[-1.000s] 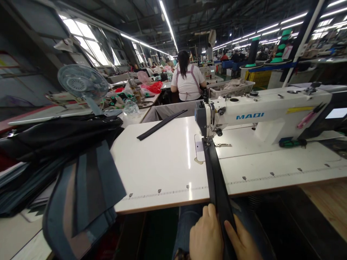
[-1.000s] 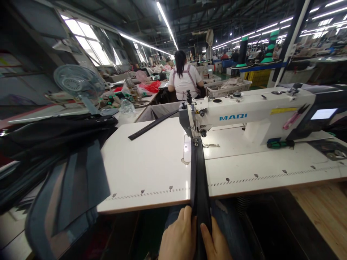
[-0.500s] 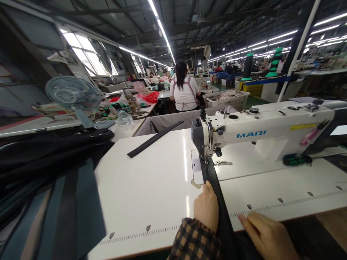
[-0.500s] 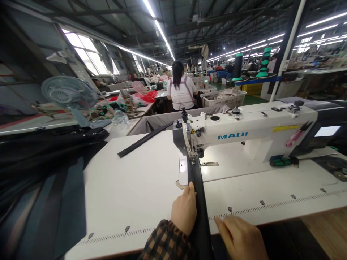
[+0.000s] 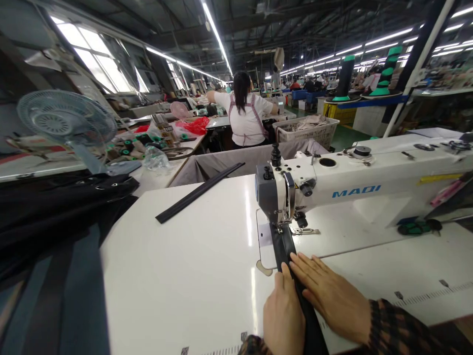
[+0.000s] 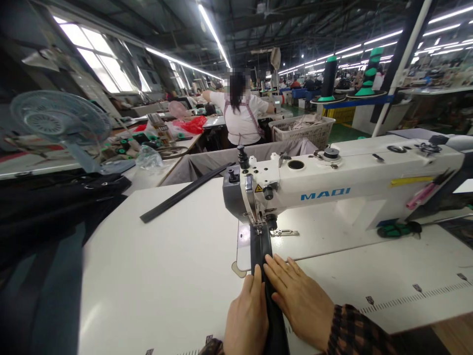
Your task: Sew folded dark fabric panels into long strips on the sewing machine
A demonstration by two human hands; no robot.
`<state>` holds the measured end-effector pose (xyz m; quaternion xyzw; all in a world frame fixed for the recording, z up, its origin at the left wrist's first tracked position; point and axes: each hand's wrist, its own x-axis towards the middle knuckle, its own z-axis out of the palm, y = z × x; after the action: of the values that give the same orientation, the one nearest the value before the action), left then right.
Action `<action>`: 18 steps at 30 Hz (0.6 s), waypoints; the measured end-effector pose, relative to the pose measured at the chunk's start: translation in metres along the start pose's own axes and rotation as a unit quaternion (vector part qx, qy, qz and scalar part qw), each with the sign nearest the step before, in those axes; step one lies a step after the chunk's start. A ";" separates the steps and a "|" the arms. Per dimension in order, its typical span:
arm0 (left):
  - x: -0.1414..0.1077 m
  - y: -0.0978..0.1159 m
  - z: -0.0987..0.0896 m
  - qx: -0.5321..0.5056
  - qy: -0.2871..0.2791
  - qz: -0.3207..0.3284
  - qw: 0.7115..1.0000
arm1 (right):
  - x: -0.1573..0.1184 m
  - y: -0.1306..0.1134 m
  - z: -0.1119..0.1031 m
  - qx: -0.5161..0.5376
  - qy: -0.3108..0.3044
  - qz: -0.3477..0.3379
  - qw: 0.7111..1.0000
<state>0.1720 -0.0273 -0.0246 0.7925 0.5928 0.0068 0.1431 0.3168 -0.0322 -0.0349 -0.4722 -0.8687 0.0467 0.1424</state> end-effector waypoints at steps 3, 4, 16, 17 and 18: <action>0.001 0.003 -0.005 0.002 -0.022 -0.002 1.000 | 0.004 0.000 -0.005 0.006 -0.028 -0.009 1.000; 0.001 0.004 -0.007 0.005 -0.029 -0.002 1.000 | 0.004 0.000 -0.006 0.007 -0.032 -0.008 0.999; 0.005 0.005 -0.015 0.050 -0.046 0.018 0.998 | -0.005 -0.006 -0.004 0.035 0.000 -0.020 0.999; 0.005 0.005 -0.015 0.055 -0.042 0.021 0.997 | -0.005 -0.003 -0.005 0.046 -0.003 -0.028 0.999; 0.004 0.006 -0.015 0.061 -0.038 0.022 0.997 | -0.004 0.001 -0.006 0.055 -0.004 -0.032 0.998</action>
<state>0.1760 -0.0216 -0.0097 0.8122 0.5687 -0.0566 0.1170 0.3208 -0.0352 -0.0304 -0.4351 -0.8801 0.0920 0.1665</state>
